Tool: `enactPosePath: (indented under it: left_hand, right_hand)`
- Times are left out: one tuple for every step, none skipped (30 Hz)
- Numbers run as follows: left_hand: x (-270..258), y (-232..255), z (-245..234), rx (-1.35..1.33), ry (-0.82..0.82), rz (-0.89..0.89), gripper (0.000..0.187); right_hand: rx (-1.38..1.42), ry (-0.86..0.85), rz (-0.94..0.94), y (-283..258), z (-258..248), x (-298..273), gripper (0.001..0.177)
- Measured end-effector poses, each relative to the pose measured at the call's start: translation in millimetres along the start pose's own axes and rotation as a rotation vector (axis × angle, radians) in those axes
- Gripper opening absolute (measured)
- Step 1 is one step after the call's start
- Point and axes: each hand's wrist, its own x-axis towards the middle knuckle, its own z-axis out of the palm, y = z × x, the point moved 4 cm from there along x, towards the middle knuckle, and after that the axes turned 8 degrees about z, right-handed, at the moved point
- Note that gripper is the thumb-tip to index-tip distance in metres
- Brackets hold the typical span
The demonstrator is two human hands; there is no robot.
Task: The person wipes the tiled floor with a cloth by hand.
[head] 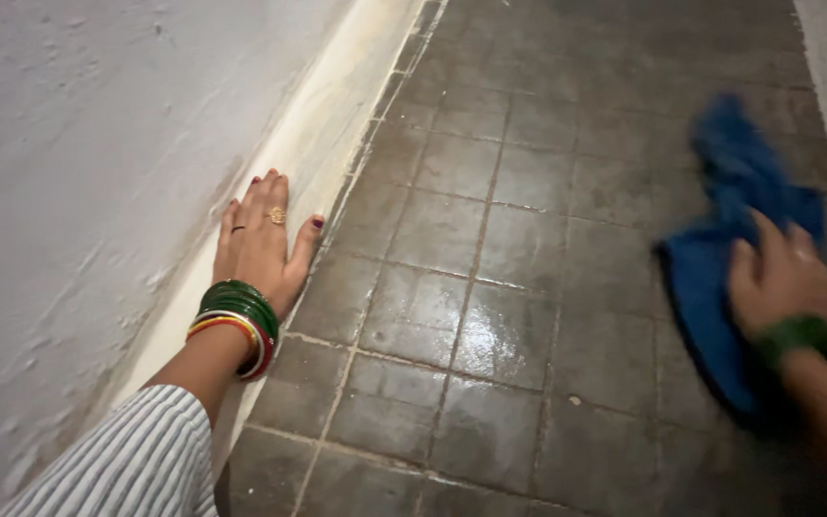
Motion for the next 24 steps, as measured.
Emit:
enactPosePath:
  left_hand:
    - [0, 0, 1, 0.003, -0.002, 0.01, 0.07]
    - [1, 1, 2, 0.007, -0.004, 0.021, 0.071]
    - [1, 2, 3, 0.002, -0.005, 0.023, 0.071]
    - [2, 1, 4, 0.018, -0.009, 0.017, 0.071]
    - [1, 0, 4, 0.037, -0.015, 0.011, 0.072]
    - [0, 1, 5, 0.035, -0.018, 0.012, 0.072]
    - [1, 1, 5, 0.039, -0.01, 0.019, 0.072]
    - [1, 1, 4, 0.044, -0.001, 0.025, 0.072]
    - [2, 1, 4, 0.042, 0.001, 0.031, 0.072]
    - [3, 1, 3, 0.048, -0.003, 0.037, 0.071]
    - [3, 1, 3, 0.05, -0.008, 0.041, 0.071]
    - [3, 3, 4, 0.046, -0.006, 0.045, 0.071]
    - [2, 3, 3, 0.041, 0.003, 0.046, 0.07]
    - [2, 2, 2, 0.037, 0.012, 0.047, 0.069]
    - [2, 2, 1, 0.035, 0.015, 0.051, 0.069]
    - [2, 2, 0, 0.029, 0.016, 0.049, 0.069]
    - [2, 3, 0, 0.021, 0.016, 0.044, 0.068]
    - [4, 4, 1, 0.018, 0.019, 0.044, 0.068]
    - [3, 3, 1, 0.02, 0.011, 0.026, 0.067]
    - [2, 2, 1, 0.023, 0.004, 0.008, 0.065]
    - [2, 1, -1, 0.032, 0.005, 0.003, 0.065]
    - [2, 3, 0, 0.048, 0.012, 0.022, 0.065]
    - [3, 4, -1, 0.063, 0.021, 0.044, 0.065]
    - [4, 3, -2, 0.071, 0.023, 0.043, 0.065]
  right_hand:
    - [-0.077, 0.036, 0.002, 7, -9, -18, 0.036]
    - [-0.094, -0.002, 0.032, 5, -15, -37, 0.036]
    - [-0.111, -0.037, 0.06, -2, -24, -51, 0.039]
    - [-0.128, -0.072, 0.087, -14, -37, -66, 0.042]
    - [-0.139, -0.109, 0.11, -36, -47, -82, 0.048]
    - [-0.131, -0.165, 0.146, -61, -53, -94, 0.049]
    - [-0.119, -0.218, 0.185, -89, -58, -104, 0.051]
    - [0.002, -0.167, 0.069, -125, -68, -114, 0.051]
    - [0.12, -0.108, -0.046, -159, -77, -121, 0.052]
    - [0.224, -0.129, -0.054, -192, -79, -126, 0.052]
    - [0.325, -0.15, -0.065, -224, -81, -130, 0.051]
    - [0.326, -0.17, -0.185, -257, -81, -128, 0.05]
    - [0.403, -0.206, -0.223, -284, -82, -127, 0.049]
    - [0.48, -0.242, -0.262, -308, -82, -125, 0.048]
    - [0.513, -0.235, -0.315, -330, -80, -120, 0.048]
    - [0.546, -0.227, -0.368, -346, -76, -113, 0.047]
    - [0.585, -0.227, -0.409, -357, -69, -105, 0.046]
    - [0.623, -0.226, -0.451, -363, -59, -94, 0.045]
    - [0.596, -0.21, -0.483, -366, -47, -80, 0.046]
    - [0.568, -0.194, -0.515, -369, -32, -65, 0.046]
    - [0.573, -0.189, -0.519, -368, -18, -46, 0.045]
    - [0.578, -0.183, -0.523, -361, -4, -27, 0.044]
    - [0.537, -0.166, -0.487, -352, 9, -6, 0.042]
    - [0.496, -0.149, -0.451, -338, 20, 13, 0.04]
